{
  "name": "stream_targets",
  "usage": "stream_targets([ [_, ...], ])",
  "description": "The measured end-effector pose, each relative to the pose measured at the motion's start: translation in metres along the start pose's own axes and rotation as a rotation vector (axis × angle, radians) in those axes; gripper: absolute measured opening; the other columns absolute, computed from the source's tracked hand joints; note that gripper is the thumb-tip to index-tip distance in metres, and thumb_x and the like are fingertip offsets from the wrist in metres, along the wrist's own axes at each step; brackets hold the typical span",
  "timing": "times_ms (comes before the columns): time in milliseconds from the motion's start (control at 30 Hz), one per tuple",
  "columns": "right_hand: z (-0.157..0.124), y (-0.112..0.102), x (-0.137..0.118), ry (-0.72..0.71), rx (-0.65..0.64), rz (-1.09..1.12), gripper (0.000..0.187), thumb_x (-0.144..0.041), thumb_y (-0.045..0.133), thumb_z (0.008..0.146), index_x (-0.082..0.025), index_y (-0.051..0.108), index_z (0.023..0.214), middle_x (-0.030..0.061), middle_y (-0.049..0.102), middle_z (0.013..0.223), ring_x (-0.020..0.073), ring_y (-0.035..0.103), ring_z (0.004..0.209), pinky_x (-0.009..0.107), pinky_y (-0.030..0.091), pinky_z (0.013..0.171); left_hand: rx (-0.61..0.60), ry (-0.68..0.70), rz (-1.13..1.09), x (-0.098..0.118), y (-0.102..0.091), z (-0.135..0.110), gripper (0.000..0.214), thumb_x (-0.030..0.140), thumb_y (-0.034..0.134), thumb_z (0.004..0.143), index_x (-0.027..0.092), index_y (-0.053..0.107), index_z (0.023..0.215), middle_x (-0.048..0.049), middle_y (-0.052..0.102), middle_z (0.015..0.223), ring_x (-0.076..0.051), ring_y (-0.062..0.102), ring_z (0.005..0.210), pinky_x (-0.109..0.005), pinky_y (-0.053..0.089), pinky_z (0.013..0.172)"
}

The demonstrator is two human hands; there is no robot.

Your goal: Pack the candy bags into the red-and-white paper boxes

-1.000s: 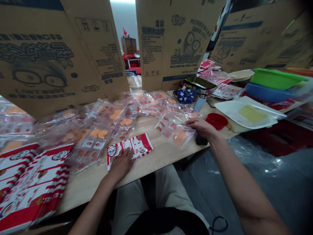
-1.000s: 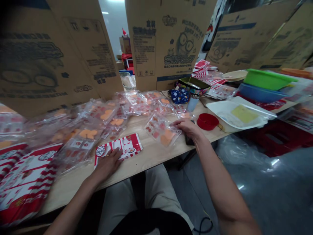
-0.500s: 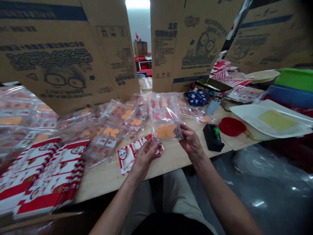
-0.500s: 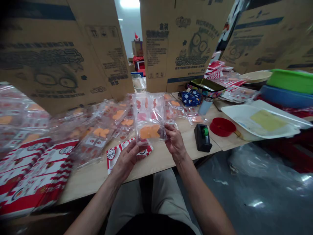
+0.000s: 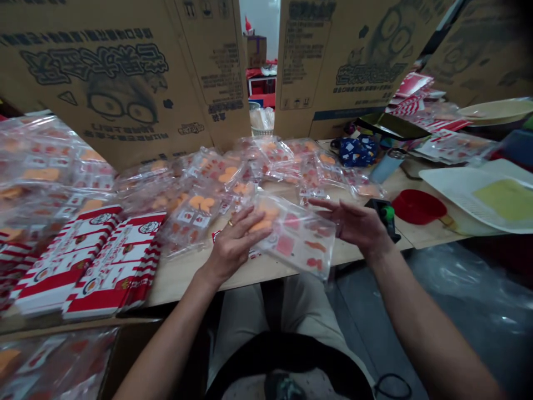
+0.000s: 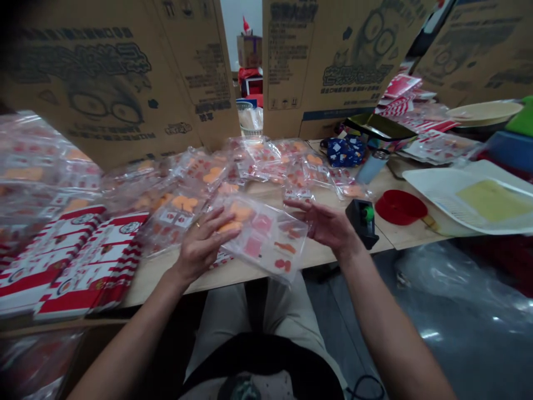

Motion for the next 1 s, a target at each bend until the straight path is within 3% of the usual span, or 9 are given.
stream_targets([
  [167, 0.007, -0.004, -0.016, -0.056, -0.159, -0.39, 0.062, -0.043, 0.069, 0.081, -0.024, 0.061, 0.139, 0.0081, 0.072, 0.123, 0.0294, 0.061, 0.124, 0.042, 0.046, 0.104, -0.211, 0.102, 0.025, 0.007, 0.024, -0.004, 0.04, 0.014, 0.041, 0.102, 0.027, 0.067, 0.129, -0.0091, 0.059, 0.145, -0.024, 0.037, 0.15, -0.053, 0.042, 0.117],
  [267, 0.023, 0.018, -0.004, -0.081, -0.167, -0.27, 0.048, -0.04, 0.077, 0.071, -0.024, 0.07, 0.116, 0.0039, 0.074, 0.103, 0.0221, 0.069, 0.09, 0.031, 0.054, 0.076, -0.182, 0.116, -0.031, 0.012, 0.037, -0.003, 0.049, 0.004, 0.038, 0.098, 0.028, 0.062, 0.134, -0.0076, 0.057, 0.148, -0.023, 0.039, 0.149, -0.051, 0.045, 0.116],
  [333, 0.031, 0.033, 0.009, -0.096, -0.1, -0.085, 0.038, -0.038, 0.078, 0.066, -0.02, 0.067, 0.098, -0.0013, 0.066, 0.073, 0.0131, 0.056, 0.055, 0.024, 0.042, 0.051, -0.113, 0.055, -0.048, 0.011, 0.038, -0.004, 0.055, 0.002, 0.04, 0.094, 0.026, 0.057, 0.14, -0.0093, 0.056, 0.149, -0.023, 0.043, 0.147, -0.051, 0.044, 0.117],
  [433, 0.034, 0.047, 0.026, -0.167, 0.158, 0.092, 0.037, -0.033, 0.078, 0.061, -0.02, 0.058, 0.089, -0.0075, 0.052, 0.056, 0.0079, 0.038, 0.044, 0.021, 0.026, 0.042, -0.03, -0.196, -0.078, 0.006, 0.034, -0.011, 0.06, 0.003, 0.042, 0.09, 0.026, 0.055, 0.143, -0.0069, 0.057, 0.148, -0.025, 0.041, 0.147, -0.055, 0.035, 0.121],
  [533, 0.029, 0.06, 0.038, -0.242, 0.311, 0.186, 0.044, -0.032, 0.077, 0.064, -0.022, 0.056, 0.102, -0.0081, 0.054, 0.062, 0.0076, 0.039, 0.048, 0.02, 0.026, 0.045, 0.066, -0.538, -0.254, 0.006, 0.035, -0.02, 0.055, 0.012, 0.043, 0.092, 0.028, 0.055, 0.143, -0.0051, 0.057, 0.148, -0.026, 0.044, 0.145, -0.051, 0.038, 0.119],
  [700, 0.022, 0.089, 0.058, -0.316, 0.308, 0.255, 0.057, -0.035, 0.074, 0.075, -0.027, 0.049, 0.126, -0.0091, 0.051, 0.065, 0.0086, 0.04, 0.051, 0.02, 0.03, 0.05, 0.323, -0.835, -0.216, 0.011, 0.051, -0.023, 0.045, 0.04, 0.069, 0.087, 0.021, 0.064, 0.127, -0.0117, 0.06, 0.132, -0.027, 0.056, 0.126, -0.041, 0.049, 0.103],
  [767, 0.018, 0.099, 0.066, -0.354, 0.282, 0.2, 0.061, -0.037, 0.069, 0.082, -0.028, 0.042, 0.136, -0.0079, 0.052, 0.069, 0.0101, 0.042, 0.054, 0.022, 0.036, 0.053, 0.383, -0.963, -0.352, 0.007, 0.057, -0.025, 0.047, 0.045, 0.076, 0.081, 0.02, 0.065, 0.119, -0.0095, 0.065, 0.116, -0.023, 0.063, 0.106, -0.035, 0.053, 0.089],
  [900, 0.0, 0.106, 0.064, -0.52, 0.383, -0.27, 0.065, -0.032, 0.055, 0.092, -0.027, 0.031, 0.152, 0.0053, 0.063, 0.099, 0.0206, 0.059, 0.082, 0.037, 0.05, 0.075, 0.4, -1.139, -0.747, 0.0, 0.06, -0.033, 0.05, 0.05, 0.083, 0.072, 0.017, 0.066, 0.106, -0.0026, 0.068, 0.088, -0.014, 0.061, 0.074, -0.024, 0.049, 0.067],
  [1000, -0.013, 0.102, 0.041, -0.687, 0.428, -0.789, 0.063, -0.023, 0.056, 0.088, -0.024, 0.042, 0.15, 0.0161, 0.05, 0.144, 0.0342, 0.046, 0.133, 0.055, 0.036, 0.107, 0.354, -1.103, -0.771, 0.004, 0.054, -0.034, 0.045, 0.046, 0.085, 0.071, 0.016, 0.067, 0.1, -0.0009, 0.068, 0.083, -0.011, 0.058, 0.068, -0.021, 0.045, 0.062],
])
Point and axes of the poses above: each hand's wrist, its own z-axis towards the middle knuckle, its own y-axis out of the palm, x = y × z, the point moved 2 cm from there along z, towards the middle knuckle
